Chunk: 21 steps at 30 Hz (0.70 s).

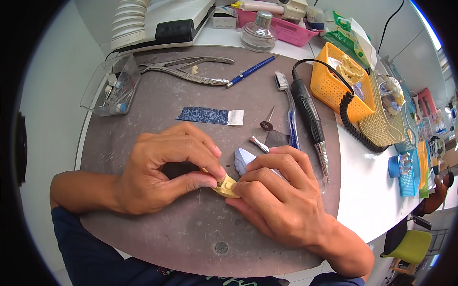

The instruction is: The recorder is adjusting and fitting a dental prosthetic onto a plaster dental model using a hand-held micromotor drill.

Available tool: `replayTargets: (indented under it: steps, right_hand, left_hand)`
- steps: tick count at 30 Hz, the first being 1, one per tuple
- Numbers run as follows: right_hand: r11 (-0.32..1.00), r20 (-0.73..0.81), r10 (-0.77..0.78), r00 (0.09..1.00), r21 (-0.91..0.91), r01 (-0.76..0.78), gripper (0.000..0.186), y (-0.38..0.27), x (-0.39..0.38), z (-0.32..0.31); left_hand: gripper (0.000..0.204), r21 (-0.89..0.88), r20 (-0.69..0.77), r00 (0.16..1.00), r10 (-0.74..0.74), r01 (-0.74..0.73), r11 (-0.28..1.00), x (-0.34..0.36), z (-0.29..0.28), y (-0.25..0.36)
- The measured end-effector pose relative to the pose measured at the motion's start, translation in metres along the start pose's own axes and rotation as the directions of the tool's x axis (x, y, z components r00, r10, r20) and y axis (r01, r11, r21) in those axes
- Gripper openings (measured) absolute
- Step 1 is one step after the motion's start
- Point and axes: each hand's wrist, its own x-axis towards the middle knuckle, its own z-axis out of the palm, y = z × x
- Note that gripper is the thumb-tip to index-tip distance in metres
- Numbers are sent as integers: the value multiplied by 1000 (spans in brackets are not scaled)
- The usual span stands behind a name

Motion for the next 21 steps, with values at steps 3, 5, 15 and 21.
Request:
replayTargets:
  steps: [3, 5, 15, 21]
  right_hand:
    - [1000, -5, -9, 1000, 2, 9, 25, 2, -3, 2]
    - [1000, -19, -14, 1000, -10, 14, 26, 2, -2, 3]
    - [999, -29, -41, 999, -3, 41, 25, 3, -4, 3]
    - [999, -28, -39, 999, 2, 39, 25, 4, -4, 3]
  left_hand:
    - [16, 15, 41, 999, 16, -16, 1000, 2, 0, -2]
    - [16, 30, 66, 998, 14, -16, 999, 2, 0, -2]
    - [16, 51, 83, 996, -21, 17, 999, 2, 2, 1]
    - [26, 82, 107, 994, -1, -8, 997, 4, 2, 0]
